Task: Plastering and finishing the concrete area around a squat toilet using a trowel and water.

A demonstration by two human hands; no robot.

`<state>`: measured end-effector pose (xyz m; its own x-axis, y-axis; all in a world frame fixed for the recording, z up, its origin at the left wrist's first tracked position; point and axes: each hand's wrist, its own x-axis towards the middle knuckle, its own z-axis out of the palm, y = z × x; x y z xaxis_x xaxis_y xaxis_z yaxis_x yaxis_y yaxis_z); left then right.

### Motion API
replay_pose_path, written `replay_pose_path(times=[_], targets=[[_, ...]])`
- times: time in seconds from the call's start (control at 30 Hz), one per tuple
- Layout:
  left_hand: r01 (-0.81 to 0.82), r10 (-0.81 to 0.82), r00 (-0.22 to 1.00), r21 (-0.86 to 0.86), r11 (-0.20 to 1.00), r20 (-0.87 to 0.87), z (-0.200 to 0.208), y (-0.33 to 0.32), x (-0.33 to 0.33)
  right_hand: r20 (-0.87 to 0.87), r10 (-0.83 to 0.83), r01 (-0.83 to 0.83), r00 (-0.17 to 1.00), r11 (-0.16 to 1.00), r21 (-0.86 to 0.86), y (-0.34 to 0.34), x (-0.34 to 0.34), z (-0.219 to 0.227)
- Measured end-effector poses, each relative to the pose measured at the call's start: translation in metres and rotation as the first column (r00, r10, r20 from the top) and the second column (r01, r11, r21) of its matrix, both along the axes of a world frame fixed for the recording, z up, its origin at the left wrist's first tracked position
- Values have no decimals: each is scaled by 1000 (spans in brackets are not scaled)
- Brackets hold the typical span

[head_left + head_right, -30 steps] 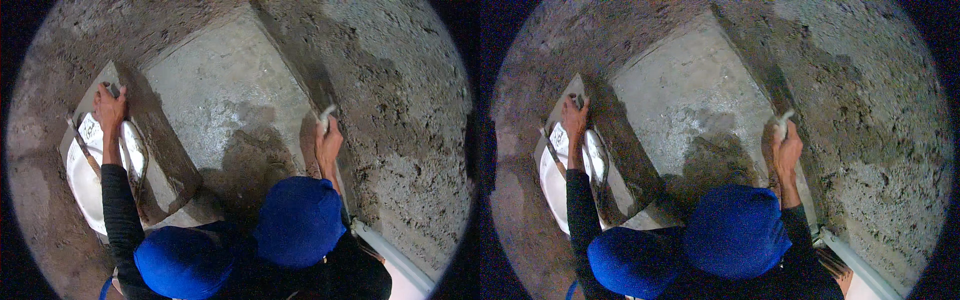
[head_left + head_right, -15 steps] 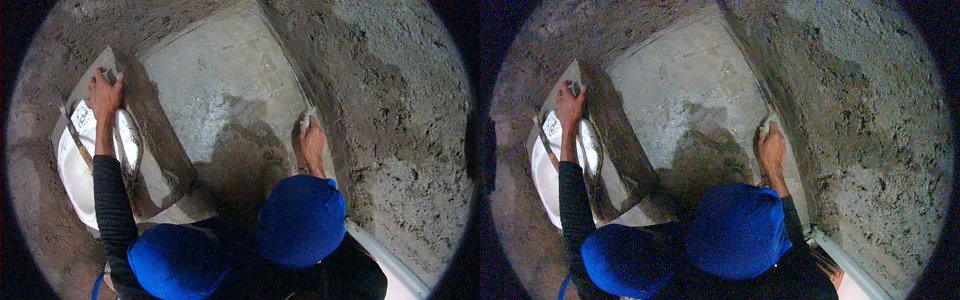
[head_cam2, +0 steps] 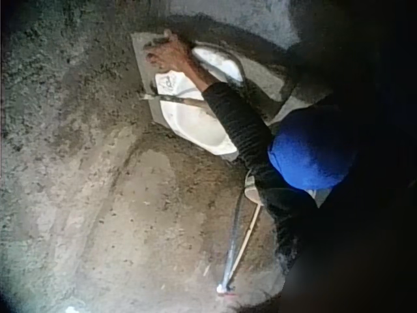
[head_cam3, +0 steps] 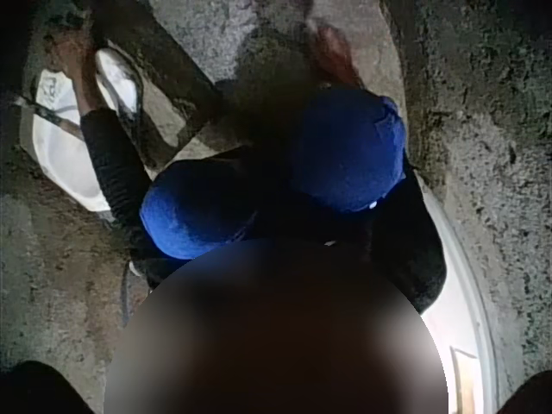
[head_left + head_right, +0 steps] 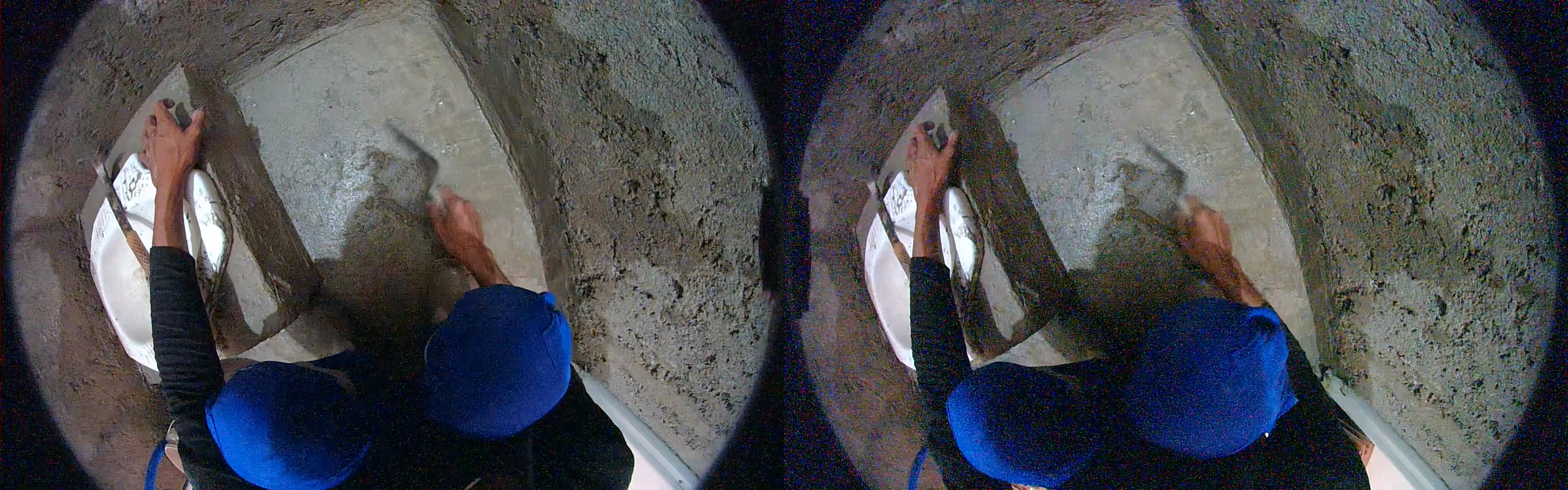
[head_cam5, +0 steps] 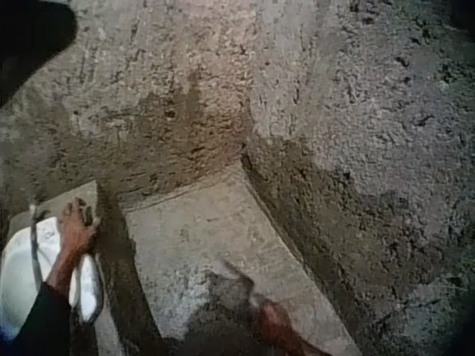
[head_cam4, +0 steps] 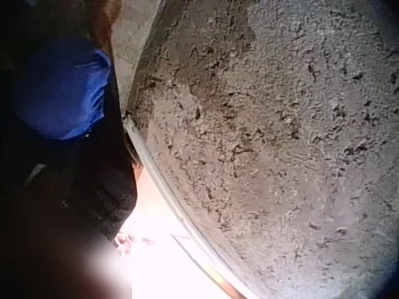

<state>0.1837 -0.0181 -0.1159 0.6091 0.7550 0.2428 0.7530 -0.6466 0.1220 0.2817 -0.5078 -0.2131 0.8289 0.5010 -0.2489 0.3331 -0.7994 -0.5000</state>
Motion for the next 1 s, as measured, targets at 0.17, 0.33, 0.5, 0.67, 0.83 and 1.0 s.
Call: replay_pose_path(times=[0.17, 0.33, 0.5, 0.67, 0.83, 1.0], targets=[[-49, 51, 999, 107, 993, -16, -6, 4, -4, 170, -112, 93, 979, 989, 115, -11, 7, -17], [-49, 49, 998, -7, 999, -30, 14, 3, 6, 161, -272, 277, 949, 961, -5, -17, 41, 4], [-35, 35, 999, 13, 999, 17, 11, -7, 4, -141, 52, -65, 989, 994, -87, 30, -38, -1], [-40, 40, 999, 16, 999, -3, 15, -7, -5, -170, 170, -163, 971, 985, 58, 40, -40, -6], [17, -18, 998, 28, 999, 56, 15, -13, 7, 370, 2, -76, 929, 980, 186, -3, 117, -42], [34, -32, 991, -12, 999, 126, 14, -21, 26, 103, 218, -232, 971, 959, 160, -24, 167, -51]])
